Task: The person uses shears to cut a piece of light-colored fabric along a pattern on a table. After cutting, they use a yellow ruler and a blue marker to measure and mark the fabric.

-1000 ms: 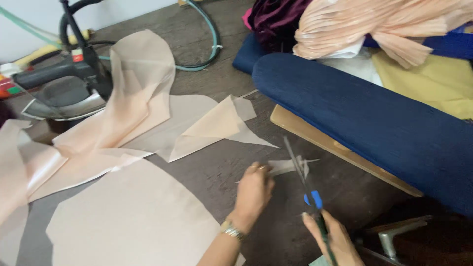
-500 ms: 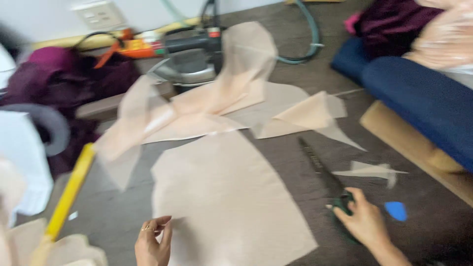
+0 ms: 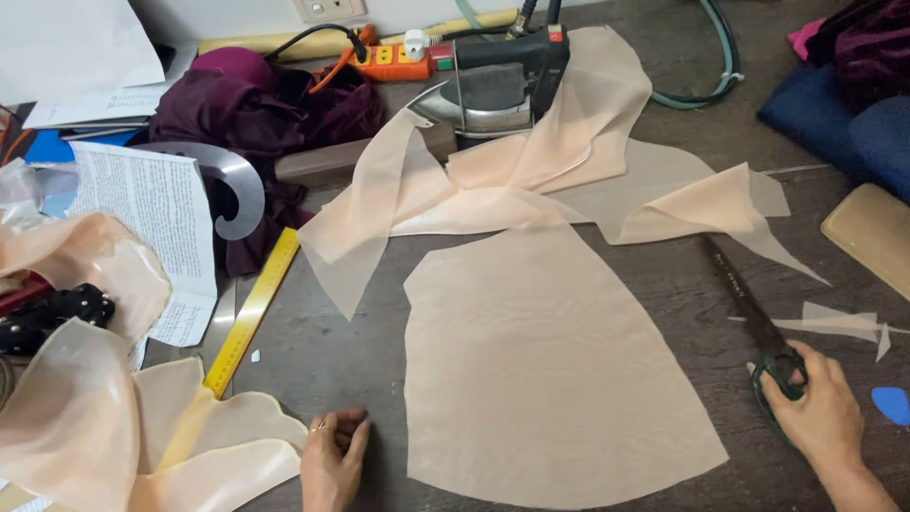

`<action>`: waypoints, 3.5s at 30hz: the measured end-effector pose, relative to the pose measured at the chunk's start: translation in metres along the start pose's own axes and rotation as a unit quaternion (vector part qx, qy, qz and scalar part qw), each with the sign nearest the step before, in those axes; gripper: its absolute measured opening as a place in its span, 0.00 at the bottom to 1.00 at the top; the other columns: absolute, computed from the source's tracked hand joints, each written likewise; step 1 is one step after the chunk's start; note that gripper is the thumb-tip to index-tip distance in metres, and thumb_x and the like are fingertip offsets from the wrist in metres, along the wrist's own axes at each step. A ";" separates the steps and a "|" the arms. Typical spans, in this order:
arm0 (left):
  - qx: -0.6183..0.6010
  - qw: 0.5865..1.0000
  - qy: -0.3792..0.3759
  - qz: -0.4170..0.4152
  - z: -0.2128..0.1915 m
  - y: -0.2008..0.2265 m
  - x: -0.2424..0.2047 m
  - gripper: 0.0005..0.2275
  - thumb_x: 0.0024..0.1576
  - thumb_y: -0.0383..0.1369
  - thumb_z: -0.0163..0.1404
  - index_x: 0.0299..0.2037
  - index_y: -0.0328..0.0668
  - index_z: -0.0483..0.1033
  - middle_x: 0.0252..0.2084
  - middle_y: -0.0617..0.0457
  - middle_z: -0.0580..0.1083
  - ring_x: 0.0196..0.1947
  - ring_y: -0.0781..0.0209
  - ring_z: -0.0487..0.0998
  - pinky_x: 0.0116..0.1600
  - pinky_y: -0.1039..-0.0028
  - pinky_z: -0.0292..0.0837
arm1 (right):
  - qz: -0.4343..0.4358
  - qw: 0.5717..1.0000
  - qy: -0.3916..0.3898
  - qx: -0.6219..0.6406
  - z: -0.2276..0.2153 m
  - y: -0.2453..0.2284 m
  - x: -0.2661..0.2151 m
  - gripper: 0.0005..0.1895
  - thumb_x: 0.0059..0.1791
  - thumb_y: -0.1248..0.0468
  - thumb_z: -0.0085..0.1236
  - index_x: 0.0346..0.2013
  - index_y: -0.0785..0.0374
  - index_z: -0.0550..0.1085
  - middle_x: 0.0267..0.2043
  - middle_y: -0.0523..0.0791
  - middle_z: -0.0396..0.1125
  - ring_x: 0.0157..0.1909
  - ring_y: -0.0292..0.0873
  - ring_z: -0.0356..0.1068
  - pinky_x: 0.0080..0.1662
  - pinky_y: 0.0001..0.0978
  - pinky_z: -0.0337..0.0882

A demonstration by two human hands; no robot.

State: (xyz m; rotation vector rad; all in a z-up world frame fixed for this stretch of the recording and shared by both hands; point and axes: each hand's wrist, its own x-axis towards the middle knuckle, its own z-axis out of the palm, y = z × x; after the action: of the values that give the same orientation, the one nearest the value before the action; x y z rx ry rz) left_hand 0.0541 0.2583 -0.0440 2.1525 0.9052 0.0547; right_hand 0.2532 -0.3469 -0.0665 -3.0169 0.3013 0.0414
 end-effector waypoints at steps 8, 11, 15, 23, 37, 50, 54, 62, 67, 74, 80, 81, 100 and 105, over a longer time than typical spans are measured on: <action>0.092 0.992 -0.048 -0.071 -0.012 0.041 0.013 0.07 0.50 0.43 0.51 0.29 0.56 0.78 0.22 0.60 0.73 0.26 0.63 0.74 0.39 0.71 0.67 | -0.008 0.999 -0.011 0.044 -0.012 -0.008 -0.002 0.34 0.43 0.54 0.59 0.65 0.47 0.66 0.46 0.49 0.64 0.48 0.57 0.69 0.44 0.52 0.69; 0.126 0.987 -0.057 -0.086 -0.011 0.047 0.016 0.08 0.50 0.46 0.50 0.29 0.58 0.77 0.20 0.61 0.73 0.25 0.64 0.75 0.38 0.70 0.67 | -0.017 0.996 -0.017 0.088 -0.008 -0.002 0.001 0.34 0.42 0.56 0.60 0.64 0.49 0.67 0.38 0.48 0.63 0.44 0.51 0.68 0.47 0.43 0.67; 0.117 0.988 -0.043 -0.096 0.001 0.037 0.023 0.09 0.50 0.47 0.53 0.30 0.59 0.79 0.21 0.62 0.75 0.25 0.65 0.76 0.38 0.71 0.68 | 0.087 0.972 -0.179 0.126 -0.065 -0.047 -0.005 0.35 0.46 0.53 0.52 0.67 0.39 0.53 0.63 0.48 0.49 0.51 0.61 0.65 0.57 0.66 0.64; 0.111 0.985 -0.066 -0.118 0.004 0.030 0.024 0.10 0.50 0.47 0.52 0.32 0.57 0.81 0.24 0.61 0.76 0.26 0.65 0.76 0.39 0.74 0.68 | 0.034 0.988 -0.079 0.128 -0.039 -0.017 0.004 0.32 0.41 0.54 0.62 0.60 0.43 0.69 0.42 0.49 0.55 0.38 0.47 0.62 0.44 0.37 0.71; 0.123 0.984 -0.083 -0.100 0.009 0.028 0.031 0.09 0.49 0.46 0.53 0.28 0.55 0.80 0.25 0.60 0.71 0.24 0.65 0.72 0.39 0.75 0.68 | -0.050 0.996 -0.011 0.076 -0.036 -0.062 0.041 0.25 0.43 0.51 0.57 0.55 0.46 0.73 0.55 0.52 0.62 0.60 0.57 0.56 0.61 0.46 0.57; 0.141 0.987 -0.049 -0.052 0.026 -0.002 0.048 0.11 0.45 0.51 0.55 0.20 0.60 0.75 0.13 0.64 0.69 0.16 0.67 0.70 0.29 0.75 0.66 | -0.340 0.926 -0.144 0.079 -0.039 -0.246 0.136 0.20 0.49 0.64 0.44 0.56 0.54 0.68 0.67 0.44 0.54 0.66 0.50 0.53 0.64 0.47 0.52; 0.157 0.986 -0.033 -0.055 0.016 0.026 0.042 0.12 0.46 0.51 0.54 0.20 0.59 0.73 0.15 0.63 0.69 0.21 0.67 0.72 0.34 0.73 0.67 | -0.229 0.934 -0.265 0.073 -0.092 -0.297 0.155 0.24 0.53 0.66 0.36 0.65 0.57 0.58 0.70 0.43 0.49 0.69 0.46 0.51 0.70 0.40 0.46; 0.171 0.980 -0.066 -0.082 0.012 0.040 0.045 0.12 0.48 0.51 0.51 0.21 0.59 0.73 0.16 0.63 0.69 0.20 0.67 0.71 0.33 0.73 0.66 | -0.188 0.958 -0.165 0.140 -0.109 -0.293 0.199 0.25 0.51 0.54 0.43 0.63 0.47 0.61 0.74 0.45 0.42 0.69 0.48 0.49 0.63 0.41 0.53; 0.173 0.979 -0.063 -0.084 0.006 0.050 0.044 0.12 0.48 0.52 0.50 0.22 0.60 0.73 0.16 0.64 0.70 0.23 0.66 0.74 0.35 0.71 0.68 | -0.223 0.952 -0.102 0.184 -0.079 -0.265 0.162 0.17 0.49 0.53 0.50 0.50 0.52 0.74 0.60 0.47 0.61 0.55 0.49 0.65 0.59 0.39 0.59; 0.168 0.975 -0.097 -0.105 0.005 0.057 0.042 0.12 0.49 0.53 0.49 0.23 0.60 0.74 0.17 0.63 0.71 0.24 0.65 0.73 0.36 0.72 0.68 | -0.022 0.926 -0.229 0.298 -0.061 -0.221 0.068 0.12 0.50 0.60 0.51 0.43 0.61 0.76 0.38 0.46 0.73 0.32 0.42 0.72 0.35 0.34 0.73; 0.077 0.991 -0.076 -0.073 -0.010 0.046 0.046 0.09 0.50 0.46 0.52 0.27 0.56 0.79 0.22 0.61 0.77 0.26 0.68 0.76 0.39 0.75 0.70 | 0.040 0.895 -0.210 0.392 -0.017 -0.150 0.033 0.10 0.51 0.64 0.52 0.41 0.67 0.76 0.35 0.51 0.72 0.36 0.44 0.71 0.38 0.35 0.71; -0.001 0.997 -0.060 -0.039 -0.013 0.034 0.050 0.07 0.51 0.40 0.54 0.31 0.51 0.82 0.24 0.61 0.80 0.25 0.71 0.76 0.38 0.78 0.70 | 0.053 0.882 -0.176 0.434 -0.005 -0.136 0.029 0.07 0.51 0.67 0.53 0.39 0.67 0.77 0.30 0.52 0.71 0.31 0.43 0.68 0.35 0.32 0.68; -0.032 0.992 0.097 0.071 -0.002 -0.009 0.072 0.05 0.60 0.30 0.56 0.41 0.36 0.80 0.32 0.48 0.72 0.25 0.62 0.68 0.34 0.76 0.65 | 0.282 0.885 0.118 0.351 0.002 0.140 0.028 0.04 0.55 0.68 0.48 0.43 0.62 0.71 0.32 0.50 0.65 0.29 0.42 0.66 0.27 0.37 0.71; 0.084 0.994 0.040 0.050 0.007 0.015 0.076 0.06 0.55 0.39 0.56 0.39 0.52 0.82 0.33 0.56 0.77 0.29 0.64 0.76 0.39 0.75 0.68 | 0.340 0.899 0.056 0.270 0.012 0.158 0.034 0.25 0.44 0.57 0.68 0.47 0.68 0.70 0.37 0.55 0.67 0.34 0.49 0.68 0.26 0.46 0.74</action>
State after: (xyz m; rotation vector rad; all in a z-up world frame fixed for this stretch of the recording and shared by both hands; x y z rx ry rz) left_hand 0.1222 0.2945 -0.0571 2.3671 0.8739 0.1190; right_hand 0.2549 -0.5060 -0.0962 -2.2354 1.1476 -0.1369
